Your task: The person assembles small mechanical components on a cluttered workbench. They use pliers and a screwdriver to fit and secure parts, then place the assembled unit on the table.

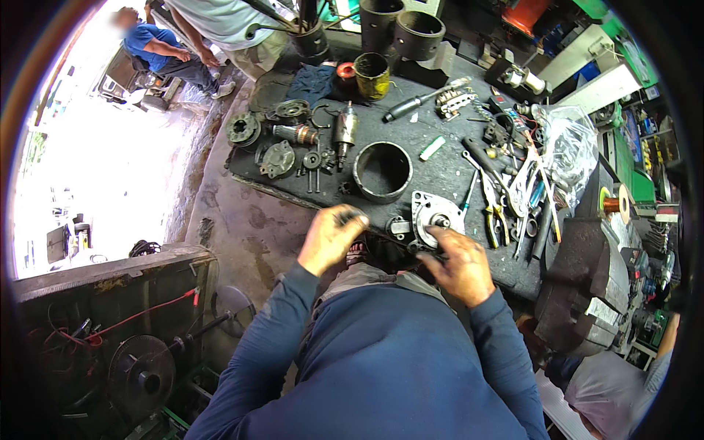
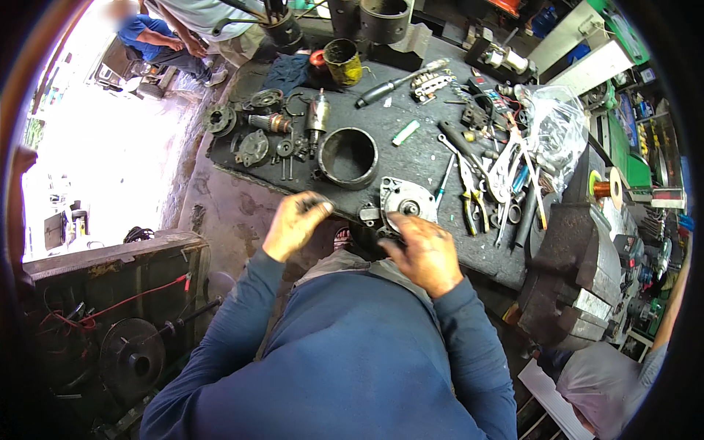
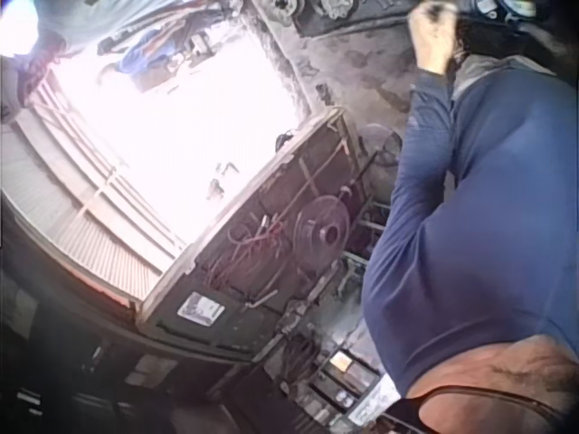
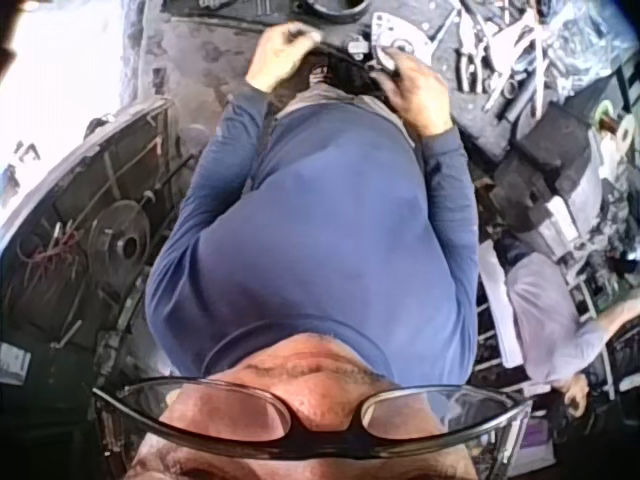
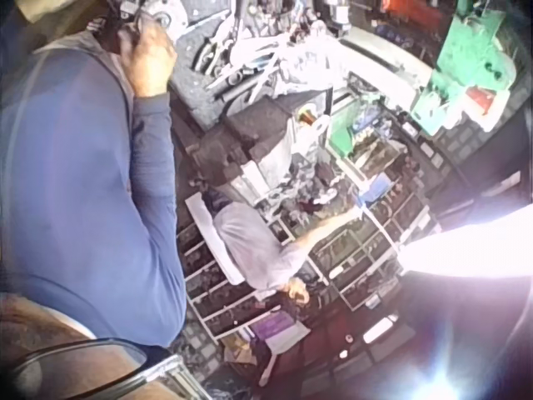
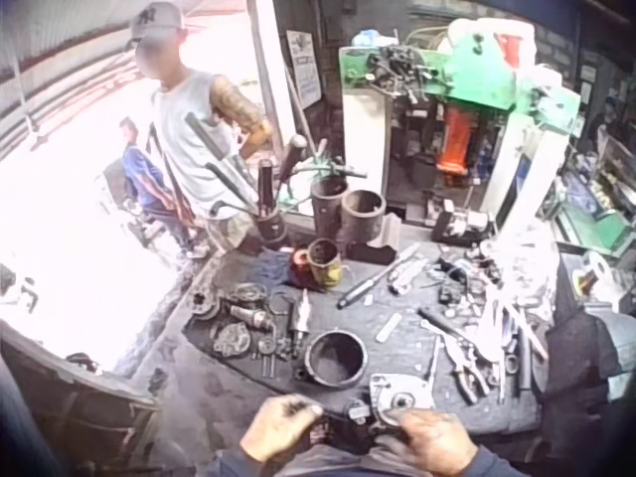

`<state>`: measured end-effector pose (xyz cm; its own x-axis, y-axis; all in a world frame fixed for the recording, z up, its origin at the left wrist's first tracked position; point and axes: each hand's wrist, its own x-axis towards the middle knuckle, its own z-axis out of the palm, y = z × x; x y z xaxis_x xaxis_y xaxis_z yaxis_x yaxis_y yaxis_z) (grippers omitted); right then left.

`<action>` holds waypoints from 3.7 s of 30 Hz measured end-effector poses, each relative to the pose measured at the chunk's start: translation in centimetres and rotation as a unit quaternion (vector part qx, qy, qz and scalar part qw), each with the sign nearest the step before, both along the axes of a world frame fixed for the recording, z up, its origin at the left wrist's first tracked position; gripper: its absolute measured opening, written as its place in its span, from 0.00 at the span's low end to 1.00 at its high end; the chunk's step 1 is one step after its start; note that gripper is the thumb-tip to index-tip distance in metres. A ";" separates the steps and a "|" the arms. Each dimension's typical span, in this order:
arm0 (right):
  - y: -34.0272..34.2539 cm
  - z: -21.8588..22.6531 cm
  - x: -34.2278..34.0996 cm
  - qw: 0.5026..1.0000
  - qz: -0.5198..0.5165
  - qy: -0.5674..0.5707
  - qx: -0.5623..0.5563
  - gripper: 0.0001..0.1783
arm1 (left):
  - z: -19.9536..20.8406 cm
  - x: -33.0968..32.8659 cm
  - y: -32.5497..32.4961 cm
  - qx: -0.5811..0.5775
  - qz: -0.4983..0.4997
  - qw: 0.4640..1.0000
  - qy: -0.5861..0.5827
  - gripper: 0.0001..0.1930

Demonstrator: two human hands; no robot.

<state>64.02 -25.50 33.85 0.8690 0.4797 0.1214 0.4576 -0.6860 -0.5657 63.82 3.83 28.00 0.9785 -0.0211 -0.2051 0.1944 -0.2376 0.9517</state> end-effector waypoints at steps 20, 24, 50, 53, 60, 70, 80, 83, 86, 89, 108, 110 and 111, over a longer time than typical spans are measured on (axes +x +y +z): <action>-7.3 -1.7 -6.7 0.966 -0.229 0.108 -0.057 0.19 | -5.2 6.5 12.2 0.282 -0.011 0.958 -0.052 0.19; -7.3 -1.5 -6.6 0.961 -0.238 0.122 -0.069 0.19 | -5.3 6.1 10.7 0.300 0.004 0.952 -0.061 0.18; -8.2 -2.9 -6.3 0.961 -0.227 0.144 -0.065 0.18 | -6.1 8.4 10.7 0.175 0.070 0.981 0.040 0.14; -8.3 -2.9 -6.3 0.964 -0.221 0.133 -0.064 0.18 | -6.8 8.5 11.2 0.086 0.085 0.990 0.073 0.13; -8.0 -2.6 -6.3 0.963 -0.224 0.137 -0.069 0.18 | -7.5 8.4 11.3 0.046 0.103 0.992 0.060 0.14; -8.4 -3.0 -6.6 0.966 -0.232 0.106 -0.050 0.18 | -4.7 7.4 9.6 0.270 0.155 0.946 -0.095 0.14; -9.1 -3.5 -6.1 0.950 -0.256 0.165 -0.066 0.20 | 3.1 0.9 -1.2 0.212 -0.186 0.956 -0.084 0.26; -8.9 -3.5 -5.3 0.965 -0.222 0.128 -0.054 0.20 | 2.9 0.9 -6.1 0.221 -0.239 0.929 -0.178 0.29; -8.8 -3.3 -4.7 0.961 -0.227 0.155 -0.045 0.20 | 2.1 1.9 -9.3 0.273 -0.243 0.908 -0.204 0.29; -8.6 -3.4 -4.2 0.968 -0.212 0.131 -0.022 0.21 | 1.5 2.4 -10.2 0.304 -0.213 0.906 -0.203 0.36; -5.4 -12.2 -1.7 0.807 -0.274 0.358 0.383 0.32 | -1.7 1.6 -11.8 0.323 -0.220 0.919 -0.055 0.68; -5.6 -12.3 -1.8 0.786 -0.291 0.365 0.405 0.32 | -1.9 2.0 -12.0 0.306 -0.208 0.927 -0.067 0.67; -5.7 -12.1 -1.5 0.753 -0.289 0.381 0.452 0.30 | -1.8 2.5 -12.1 0.288 -0.201 0.933 -0.079 0.67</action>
